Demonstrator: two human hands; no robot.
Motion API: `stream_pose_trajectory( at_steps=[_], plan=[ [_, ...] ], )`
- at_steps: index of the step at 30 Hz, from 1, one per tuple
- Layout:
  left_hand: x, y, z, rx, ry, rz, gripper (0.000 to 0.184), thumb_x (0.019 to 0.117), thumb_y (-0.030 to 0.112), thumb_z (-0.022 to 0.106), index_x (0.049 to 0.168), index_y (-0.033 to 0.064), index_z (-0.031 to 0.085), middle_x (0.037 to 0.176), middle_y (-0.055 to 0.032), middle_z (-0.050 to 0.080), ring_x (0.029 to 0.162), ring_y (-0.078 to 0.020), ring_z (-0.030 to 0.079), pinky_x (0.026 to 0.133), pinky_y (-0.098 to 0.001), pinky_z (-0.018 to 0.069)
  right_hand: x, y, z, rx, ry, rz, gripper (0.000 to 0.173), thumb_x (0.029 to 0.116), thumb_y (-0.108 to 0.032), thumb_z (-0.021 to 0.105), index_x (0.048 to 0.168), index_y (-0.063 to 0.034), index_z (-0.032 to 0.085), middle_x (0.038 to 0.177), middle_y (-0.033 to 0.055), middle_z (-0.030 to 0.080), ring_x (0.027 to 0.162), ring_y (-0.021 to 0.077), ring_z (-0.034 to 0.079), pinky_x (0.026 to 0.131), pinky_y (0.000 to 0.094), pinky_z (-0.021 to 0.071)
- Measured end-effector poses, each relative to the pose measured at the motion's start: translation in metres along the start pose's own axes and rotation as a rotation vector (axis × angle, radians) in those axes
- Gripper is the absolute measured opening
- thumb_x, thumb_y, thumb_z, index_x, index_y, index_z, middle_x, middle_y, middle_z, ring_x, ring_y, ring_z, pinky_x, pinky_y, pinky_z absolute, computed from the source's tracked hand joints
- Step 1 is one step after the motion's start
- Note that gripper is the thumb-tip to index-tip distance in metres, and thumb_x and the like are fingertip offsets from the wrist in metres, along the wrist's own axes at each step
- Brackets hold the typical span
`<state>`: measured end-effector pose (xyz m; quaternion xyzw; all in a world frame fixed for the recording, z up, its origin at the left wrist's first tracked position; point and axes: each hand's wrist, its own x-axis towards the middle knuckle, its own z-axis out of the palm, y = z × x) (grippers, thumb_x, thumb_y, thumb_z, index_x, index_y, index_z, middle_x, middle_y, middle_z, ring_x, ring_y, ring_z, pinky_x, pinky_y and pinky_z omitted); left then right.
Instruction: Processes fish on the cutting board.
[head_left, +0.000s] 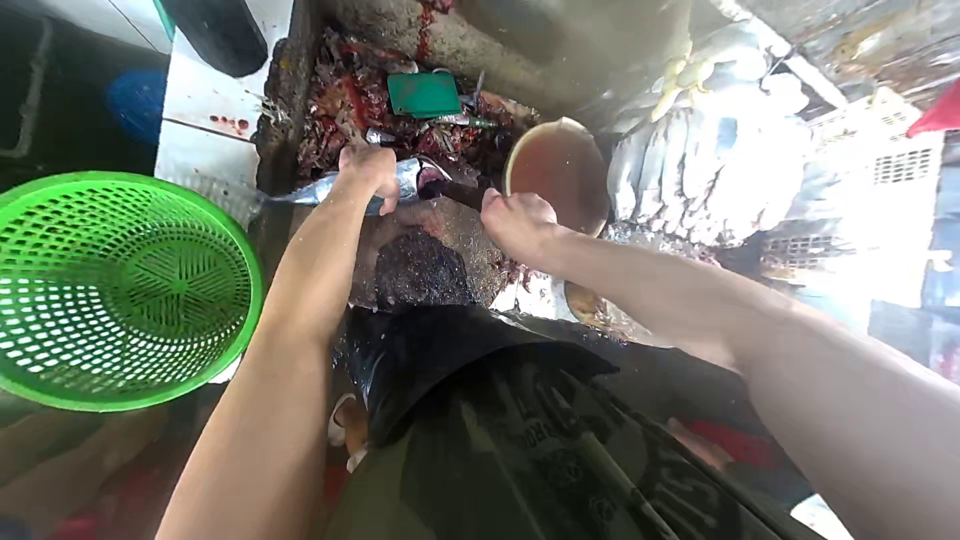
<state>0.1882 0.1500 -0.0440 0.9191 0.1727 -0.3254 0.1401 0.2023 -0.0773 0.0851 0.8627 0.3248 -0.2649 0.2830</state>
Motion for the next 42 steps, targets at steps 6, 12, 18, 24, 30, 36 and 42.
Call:
stream_pose_trajectory(
  at_steps=[6, 12, 18, 24, 30, 36, 42],
  plan=[
    [-0.018, -0.009, -0.004, -0.115, -0.181, 0.057, 0.054, 0.0634, 0.037, 0.094, 0.098, 0.0011, 0.073, 0.105, -0.0238, 0.070, 0.104, -0.0435, 0.066, 0.083, -0.0714, 0.0491, 0.021, 0.010, -0.007, -0.093, 0.201, -0.129, 0.040, 0.0999, -0.008, 0.054, 0.139, 0.0022, 0.049, 0.116, 0.0318, 0.062, 0.101, 0.0507, 0.065, 0.079, 0.0635, 0.0523],
    [-0.039, -0.006, 0.033, -0.209, 0.054, -0.074, 0.069, 0.0575, 0.048, 0.094, 0.105, 0.0041, 0.070, 0.108, -0.0248, 0.069, 0.104, -0.0467, 0.066, 0.081, -0.0722, 0.0519, 0.036, 0.015, 0.020, -0.040, 0.186, -0.127, 0.030, 0.1088, -0.025, 0.045, 0.117, -0.0007, 0.061, 0.094, 0.0248, 0.069, 0.091, 0.0455, 0.070, 0.071, 0.0595, 0.0554],
    [-0.049, 0.004, 0.041, -0.177, 0.122, -0.091, 0.069, 0.0624, 0.045, 0.091, 0.116, 0.0083, 0.068, 0.113, -0.0232, 0.069, 0.108, -0.0456, 0.066, 0.083, -0.0700, 0.0521, 0.037, 0.023, 0.054, 0.155, 0.108, -0.019, 0.057, 0.1108, -0.049, 0.032, 0.118, -0.0030, 0.065, 0.112, 0.0258, 0.068, 0.106, 0.0472, 0.067, 0.079, 0.0649, 0.0552],
    [-0.048, 0.009, 0.043, -0.149, 0.143, -0.117, 0.066, 0.0627, 0.045, 0.090, 0.113, 0.0076, 0.069, 0.112, -0.0222, 0.070, 0.107, -0.0445, 0.066, 0.085, -0.0688, 0.0517, 0.063, 0.033, 0.069, 0.884, -0.135, 0.183, 0.064, 0.1084, -0.058, 0.033, 0.119, -0.0032, 0.063, 0.099, 0.0206, 0.066, 0.077, 0.0323, 0.067, 0.068, 0.0528, 0.0564],
    [-0.054, -0.006, 0.035, -0.223, -0.118, -0.029, 0.062, 0.0583, 0.045, 0.095, 0.098, 0.0042, 0.071, 0.097, -0.0223, 0.071, 0.096, -0.0442, 0.068, 0.078, -0.0724, 0.0519, 0.031, 0.037, 0.022, 0.283, -0.055, -0.091, 0.043, 0.1073, -0.040, 0.047, 0.112, -0.0030, 0.067, 0.113, 0.0244, 0.069, 0.108, 0.0447, 0.068, 0.080, 0.0681, 0.0545],
    [-0.077, -0.006, 0.043, -0.162, -0.117, -0.058, 0.060, 0.0578, 0.046, 0.096, 0.097, 0.0076, 0.072, 0.098, -0.0203, 0.071, 0.097, -0.0432, 0.068, 0.077, -0.0714, 0.0519, 0.009, 0.037, 0.016, -0.037, 0.018, -0.467, 0.019, 0.0996, -0.013, 0.055, 0.111, -0.0046, 0.067, 0.093, 0.0188, 0.069, 0.094, 0.0405, 0.069, 0.076, 0.0592, 0.0541],
    [-0.073, -0.008, 0.053, -0.139, -0.104, -0.070, 0.059, 0.0555, 0.048, 0.095, 0.094, 0.0099, 0.072, 0.094, -0.0185, 0.071, 0.092, -0.0420, 0.068, 0.072, -0.0693, 0.0532, 0.016, 0.009, 0.029, -0.008, -0.028, -0.429, 0.021, 0.1027, -0.011, 0.051, 0.118, 0.0009, 0.060, 0.098, 0.0221, 0.068, 0.096, 0.0432, 0.070, 0.077, 0.0608, 0.0562]
  ],
)
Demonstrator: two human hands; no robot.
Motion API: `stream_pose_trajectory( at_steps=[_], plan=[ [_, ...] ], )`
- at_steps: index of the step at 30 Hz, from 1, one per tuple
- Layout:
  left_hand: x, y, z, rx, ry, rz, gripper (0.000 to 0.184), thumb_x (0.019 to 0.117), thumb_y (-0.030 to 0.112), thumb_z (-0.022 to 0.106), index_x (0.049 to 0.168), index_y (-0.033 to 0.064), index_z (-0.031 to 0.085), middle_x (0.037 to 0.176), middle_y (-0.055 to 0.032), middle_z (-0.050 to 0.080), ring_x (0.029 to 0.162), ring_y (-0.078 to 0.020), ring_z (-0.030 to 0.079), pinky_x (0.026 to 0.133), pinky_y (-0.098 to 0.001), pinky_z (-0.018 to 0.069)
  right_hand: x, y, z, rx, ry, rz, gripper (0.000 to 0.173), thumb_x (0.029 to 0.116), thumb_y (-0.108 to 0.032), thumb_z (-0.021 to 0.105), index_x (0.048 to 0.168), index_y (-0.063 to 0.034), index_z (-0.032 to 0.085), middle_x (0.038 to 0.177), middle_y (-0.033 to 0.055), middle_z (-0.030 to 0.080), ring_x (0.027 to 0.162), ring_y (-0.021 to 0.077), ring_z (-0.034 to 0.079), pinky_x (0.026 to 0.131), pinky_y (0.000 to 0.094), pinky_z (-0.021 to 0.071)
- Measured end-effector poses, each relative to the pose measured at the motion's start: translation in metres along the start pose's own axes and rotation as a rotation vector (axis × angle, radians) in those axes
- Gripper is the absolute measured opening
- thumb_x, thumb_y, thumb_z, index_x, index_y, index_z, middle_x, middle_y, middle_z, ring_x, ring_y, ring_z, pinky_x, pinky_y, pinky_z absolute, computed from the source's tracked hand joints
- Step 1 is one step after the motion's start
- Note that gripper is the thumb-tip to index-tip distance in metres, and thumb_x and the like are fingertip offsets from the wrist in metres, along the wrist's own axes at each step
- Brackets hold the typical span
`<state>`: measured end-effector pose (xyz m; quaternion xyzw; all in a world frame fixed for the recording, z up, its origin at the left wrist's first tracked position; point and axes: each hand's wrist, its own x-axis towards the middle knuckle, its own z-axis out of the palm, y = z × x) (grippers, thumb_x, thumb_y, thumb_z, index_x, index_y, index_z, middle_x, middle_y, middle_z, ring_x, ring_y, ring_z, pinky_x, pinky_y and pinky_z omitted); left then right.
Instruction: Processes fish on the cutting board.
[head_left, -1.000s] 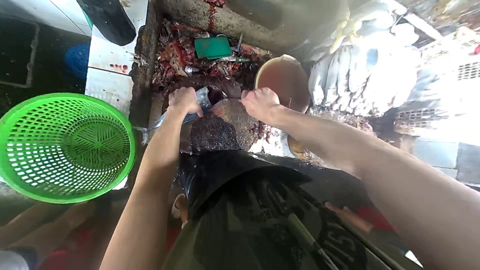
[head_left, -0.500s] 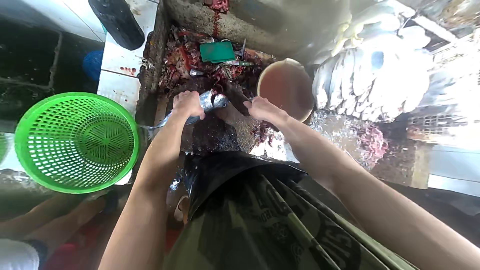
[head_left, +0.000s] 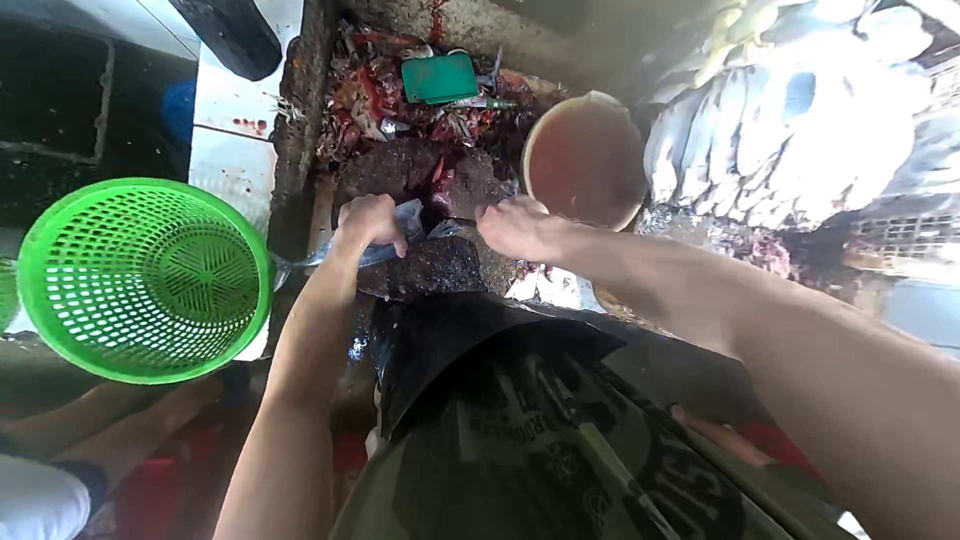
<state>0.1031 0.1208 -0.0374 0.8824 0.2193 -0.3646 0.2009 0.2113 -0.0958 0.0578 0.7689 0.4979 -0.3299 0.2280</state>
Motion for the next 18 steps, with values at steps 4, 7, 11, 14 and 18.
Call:
stream_pose_trajectory(
  at_steps=[4, 7, 11, 14, 18],
  plan=[
    [0.015, -0.007, 0.008, -0.036, -0.031, 0.017, 0.062, 0.0511, 0.048, 0.094, 0.095, 0.0115, 0.070, 0.091, -0.0166, 0.070, 0.089, -0.0400, 0.068, 0.069, -0.0680, 0.0519, -0.003, -0.022, 0.029, 0.137, 0.001, 0.210, 0.035, 0.1029, -0.011, 0.052, 0.137, -0.0029, 0.048, 0.103, 0.0254, 0.068, 0.097, 0.0474, 0.069, 0.075, 0.0620, 0.0564],
    [0.018, -0.007, 0.004, -0.068, -0.042, 0.012, 0.065, 0.0521, 0.050, 0.094, 0.099, 0.0106, 0.070, 0.095, -0.0172, 0.070, 0.093, -0.0408, 0.068, 0.072, -0.0687, 0.0526, 0.005, -0.033, 0.043, 0.234, -0.012, 0.365, 0.049, 0.1016, -0.007, 0.053, 0.148, -0.0052, 0.039, 0.106, 0.0272, 0.068, 0.098, 0.0499, 0.069, 0.073, 0.0633, 0.0565],
    [0.022, -0.005, 0.005, -0.181, -0.109, -0.005, 0.072, 0.0564, 0.050, 0.095, 0.105, 0.0033, 0.069, 0.101, -0.0227, 0.070, 0.098, -0.0437, 0.067, 0.078, -0.0714, 0.0518, 0.045, -0.045, 0.044, 0.382, 0.069, 0.492, 0.043, 0.1048, -0.012, 0.048, 0.147, -0.0070, 0.039, 0.102, 0.0256, 0.070, 0.095, 0.0486, 0.071, 0.072, 0.0633, 0.0576],
    [0.017, -0.007, 0.004, -0.269, -0.110, 0.011, 0.073, 0.0600, 0.049, 0.094, 0.105, -0.0022, 0.068, 0.101, -0.0257, 0.069, 0.098, -0.0440, 0.067, 0.081, -0.0706, 0.0522, 0.048, -0.041, 0.045, 0.448, 0.136, 0.493, 0.048, 0.1008, -0.014, 0.055, 0.145, -0.0044, 0.039, 0.103, 0.0255, 0.070, 0.095, 0.0480, 0.072, 0.072, 0.0637, 0.0578],
    [-0.011, 0.003, 0.002, -0.535, -0.156, -0.019, 0.063, 0.0706, 0.036, 0.093, 0.110, -0.0065, 0.067, 0.104, -0.0241, 0.070, 0.099, -0.0379, 0.068, 0.088, -0.0622, 0.0538, 0.054, -0.045, 0.043, 0.637, 0.205, 0.560, 0.063, 0.0931, -0.015, 0.068, 0.146, -0.0034, 0.036, 0.109, 0.0260, 0.070, 0.100, 0.0468, 0.071, 0.077, 0.0645, 0.0582]
  ],
)
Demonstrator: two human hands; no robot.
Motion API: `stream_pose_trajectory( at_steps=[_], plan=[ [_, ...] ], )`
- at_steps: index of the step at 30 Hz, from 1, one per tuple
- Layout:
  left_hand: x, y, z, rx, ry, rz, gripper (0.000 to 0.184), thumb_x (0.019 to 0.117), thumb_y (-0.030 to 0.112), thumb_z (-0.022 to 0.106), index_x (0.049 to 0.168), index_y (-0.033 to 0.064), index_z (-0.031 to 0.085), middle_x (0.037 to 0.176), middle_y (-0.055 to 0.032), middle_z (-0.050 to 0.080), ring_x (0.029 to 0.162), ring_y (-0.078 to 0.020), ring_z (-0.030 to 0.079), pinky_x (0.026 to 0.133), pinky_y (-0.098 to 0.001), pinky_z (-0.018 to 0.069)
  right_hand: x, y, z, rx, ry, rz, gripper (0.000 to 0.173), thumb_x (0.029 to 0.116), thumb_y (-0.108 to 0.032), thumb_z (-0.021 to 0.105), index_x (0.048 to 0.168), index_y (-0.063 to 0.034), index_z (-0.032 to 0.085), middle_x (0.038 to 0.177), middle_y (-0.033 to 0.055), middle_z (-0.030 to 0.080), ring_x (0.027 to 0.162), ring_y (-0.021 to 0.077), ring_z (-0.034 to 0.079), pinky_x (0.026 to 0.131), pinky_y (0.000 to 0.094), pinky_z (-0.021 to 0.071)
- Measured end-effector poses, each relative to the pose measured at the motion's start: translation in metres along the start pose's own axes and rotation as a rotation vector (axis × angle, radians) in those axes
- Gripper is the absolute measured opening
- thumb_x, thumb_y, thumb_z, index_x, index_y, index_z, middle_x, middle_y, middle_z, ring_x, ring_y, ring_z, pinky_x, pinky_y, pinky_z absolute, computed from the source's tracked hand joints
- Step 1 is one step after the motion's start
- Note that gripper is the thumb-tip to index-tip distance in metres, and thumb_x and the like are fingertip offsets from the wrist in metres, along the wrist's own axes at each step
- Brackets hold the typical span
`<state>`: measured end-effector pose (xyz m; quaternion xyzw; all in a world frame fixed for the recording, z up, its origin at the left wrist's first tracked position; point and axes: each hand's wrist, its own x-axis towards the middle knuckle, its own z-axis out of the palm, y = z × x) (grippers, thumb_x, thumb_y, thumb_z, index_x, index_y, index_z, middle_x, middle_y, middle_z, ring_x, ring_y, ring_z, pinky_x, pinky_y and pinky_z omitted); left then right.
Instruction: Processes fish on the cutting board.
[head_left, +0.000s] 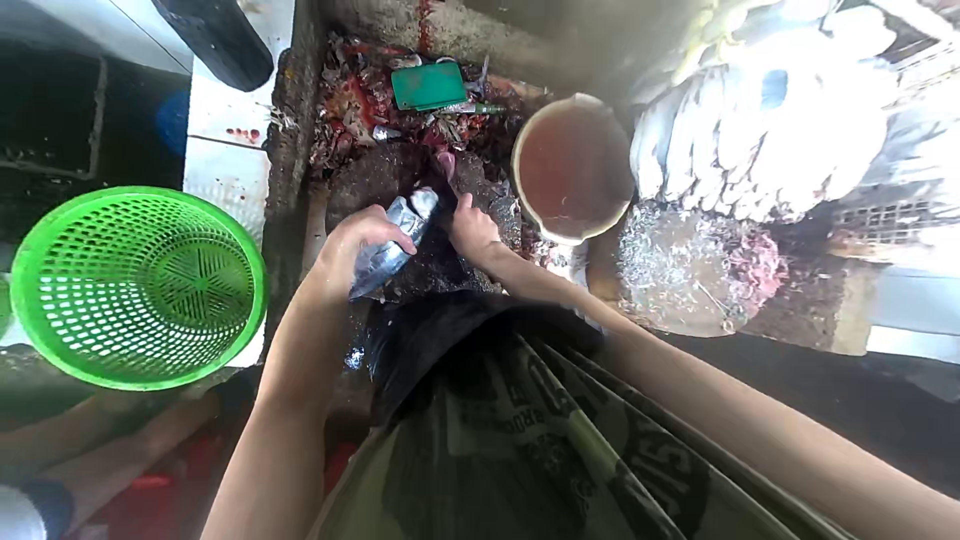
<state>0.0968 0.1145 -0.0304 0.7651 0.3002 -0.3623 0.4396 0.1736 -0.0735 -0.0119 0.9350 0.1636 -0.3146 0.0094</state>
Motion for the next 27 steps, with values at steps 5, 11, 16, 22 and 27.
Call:
stream_pose_trajectory(
  at_steps=[5, 11, 16, 22, 27],
  plan=[
    [-0.045, 0.004, 0.038, -0.476, -0.054, 0.006, 0.041, 0.0849, 0.026, 0.080, 0.116, 0.0013, 0.068, 0.105, -0.0147, 0.071, 0.092, -0.0236, 0.068, 0.080, -0.0460, 0.0559, -0.034, 0.011, -0.006, 0.325, 0.023, 0.017, 0.053, 0.1014, -0.027, 0.058, 0.144, -0.0025, 0.039, 0.113, 0.0306, 0.065, 0.100, 0.0505, 0.069, 0.074, 0.0661, 0.0574],
    [-0.081, -0.030, 0.063, -0.898, -0.228, 0.040, 0.015, 0.0920, 0.015, 0.063, 0.105, 0.0080, 0.066, 0.087, -0.0052, 0.071, 0.076, -0.0143, 0.070, 0.067, -0.0324, 0.0599, 0.013, 0.008, 0.006, 0.156, -0.032, -0.017, 0.064, 0.0933, -0.023, 0.067, 0.146, -0.0022, 0.036, 0.123, 0.0274, 0.064, 0.109, 0.0448, 0.069, 0.083, 0.0619, 0.0585],
    [-0.085, -0.118, 0.083, -0.654, -0.245, 0.104, 0.042, 0.0809, 0.015, 0.079, 0.119, 0.0049, 0.065, 0.100, -0.0075, 0.074, 0.089, -0.0162, 0.072, 0.082, -0.0387, 0.0611, 0.051, 0.036, -0.011, 0.078, 0.005, -0.099, 0.054, 0.1012, -0.031, 0.057, 0.146, -0.0041, 0.043, 0.122, 0.0257, 0.066, 0.110, 0.0442, 0.068, 0.086, 0.0636, 0.0574],
    [-0.120, -0.142, 0.098, -0.676, -0.230, 0.162, 0.056, 0.0638, 0.016, 0.092, 0.113, 0.0038, 0.068, 0.099, -0.0096, 0.076, 0.089, -0.0199, 0.075, 0.083, -0.0409, 0.0636, 0.039, 0.044, 0.000, 0.312, 0.103, -0.164, 0.048, 0.1087, -0.036, 0.045, 0.144, -0.0036, 0.047, 0.119, 0.0252, 0.068, 0.110, 0.0422, 0.069, 0.092, 0.0611, 0.0569],
    [-0.129, -0.050, 0.077, -0.055, 0.190, 0.196, 0.055, 0.0638, 0.033, 0.094, 0.100, 0.0001, 0.069, 0.088, -0.0141, 0.073, 0.083, -0.0287, 0.072, 0.078, -0.0552, 0.0590, 0.061, 0.050, 0.031, 0.112, -0.107, -0.729, 0.049, 0.1083, -0.035, 0.050, 0.148, -0.0076, 0.052, 0.131, 0.0229, 0.066, 0.122, 0.0397, 0.064, 0.106, 0.0613, 0.0493]
  ],
)
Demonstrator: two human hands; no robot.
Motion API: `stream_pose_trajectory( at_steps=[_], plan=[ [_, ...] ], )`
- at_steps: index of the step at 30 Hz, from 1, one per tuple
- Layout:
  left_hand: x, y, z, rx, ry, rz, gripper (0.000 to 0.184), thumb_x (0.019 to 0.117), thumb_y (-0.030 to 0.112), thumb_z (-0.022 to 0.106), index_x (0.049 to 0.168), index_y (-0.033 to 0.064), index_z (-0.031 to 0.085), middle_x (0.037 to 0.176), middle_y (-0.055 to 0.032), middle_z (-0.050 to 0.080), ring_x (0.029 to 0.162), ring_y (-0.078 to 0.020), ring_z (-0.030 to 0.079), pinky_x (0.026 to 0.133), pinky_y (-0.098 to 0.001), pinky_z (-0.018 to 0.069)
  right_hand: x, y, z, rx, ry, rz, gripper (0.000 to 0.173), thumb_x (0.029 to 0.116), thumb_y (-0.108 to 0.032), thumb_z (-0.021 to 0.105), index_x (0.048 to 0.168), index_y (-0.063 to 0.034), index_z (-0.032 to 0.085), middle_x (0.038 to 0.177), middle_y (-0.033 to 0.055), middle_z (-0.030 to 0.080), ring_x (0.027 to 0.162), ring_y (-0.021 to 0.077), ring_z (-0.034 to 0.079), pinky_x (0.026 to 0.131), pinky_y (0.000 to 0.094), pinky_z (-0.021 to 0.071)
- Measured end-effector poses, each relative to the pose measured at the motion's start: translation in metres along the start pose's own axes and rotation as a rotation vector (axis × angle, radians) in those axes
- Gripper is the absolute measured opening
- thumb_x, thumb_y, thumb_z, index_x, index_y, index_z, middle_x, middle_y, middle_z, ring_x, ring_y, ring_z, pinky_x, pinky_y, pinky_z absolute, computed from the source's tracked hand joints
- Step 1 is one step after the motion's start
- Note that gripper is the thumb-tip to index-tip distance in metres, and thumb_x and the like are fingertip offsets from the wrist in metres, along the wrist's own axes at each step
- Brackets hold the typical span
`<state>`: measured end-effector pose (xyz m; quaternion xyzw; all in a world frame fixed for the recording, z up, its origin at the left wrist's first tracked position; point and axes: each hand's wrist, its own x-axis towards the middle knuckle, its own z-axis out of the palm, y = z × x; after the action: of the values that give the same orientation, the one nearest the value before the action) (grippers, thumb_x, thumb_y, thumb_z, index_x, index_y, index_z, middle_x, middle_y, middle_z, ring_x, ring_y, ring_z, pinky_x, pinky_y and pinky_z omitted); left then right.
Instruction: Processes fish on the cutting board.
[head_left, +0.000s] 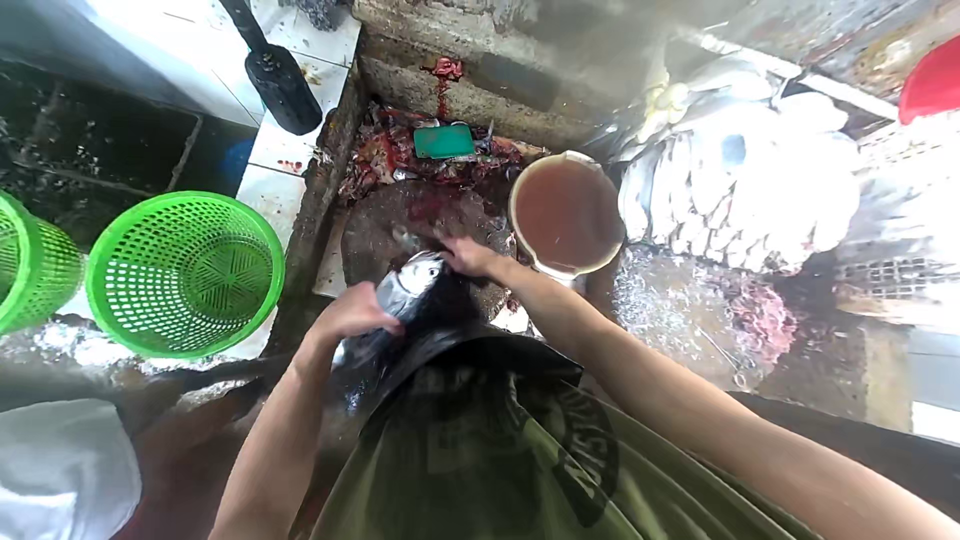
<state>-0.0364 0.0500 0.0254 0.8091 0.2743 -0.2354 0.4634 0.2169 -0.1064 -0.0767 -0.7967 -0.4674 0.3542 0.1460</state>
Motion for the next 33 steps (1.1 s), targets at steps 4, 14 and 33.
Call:
stream_pose_trajectory(
  at_steps=[4, 14, 33],
  plan=[
    [0.027, 0.078, -0.008, 0.614, 0.213, 0.038, 0.064, 0.0675, 0.036, 0.089, 0.126, 0.0222, 0.068, 0.105, -0.0176, 0.072, 0.099, -0.0423, 0.068, 0.080, -0.0689, 0.0523, 0.025, 0.031, -0.069, 0.126, 0.264, 0.414, 0.046, 0.1074, -0.038, 0.049, 0.138, -0.0056, 0.060, 0.131, 0.0257, 0.065, 0.123, 0.0434, 0.062, 0.102, 0.0646, 0.0502],
    [0.124, -0.018, -0.019, 0.614, 0.291, 0.660, 0.054, 0.0867, -0.006, 0.068, 0.137, 0.0150, 0.066, 0.149, -0.0026, 0.059, 0.143, -0.0251, 0.049, 0.119, -0.0488, 0.0392, -0.068, 0.030, -0.013, 0.148, 0.417, 0.467, 0.059, 0.1090, -0.053, 0.036, 0.134, -0.0012, 0.049, 0.103, 0.0266, 0.068, 0.093, 0.0436, 0.071, 0.077, 0.0633, 0.0580],
    [0.143, 0.023, 0.094, -0.283, 0.741, -0.041, 0.075, 0.1022, 0.046, 0.057, 0.154, -0.0010, 0.029, 0.152, -0.0303, 0.040, 0.142, -0.0412, 0.042, 0.117, -0.0514, 0.0385, -0.041, -0.034, 0.009, 0.496, 0.605, 0.240, 0.048, 0.1102, -0.040, 0.038, 0.133, -0.0004, 0.052, 0.073, 0.0100, 0.064, 0.062, 0.0238, 0.068, 0.061, 0.0449, 0.0611]
  ],
)
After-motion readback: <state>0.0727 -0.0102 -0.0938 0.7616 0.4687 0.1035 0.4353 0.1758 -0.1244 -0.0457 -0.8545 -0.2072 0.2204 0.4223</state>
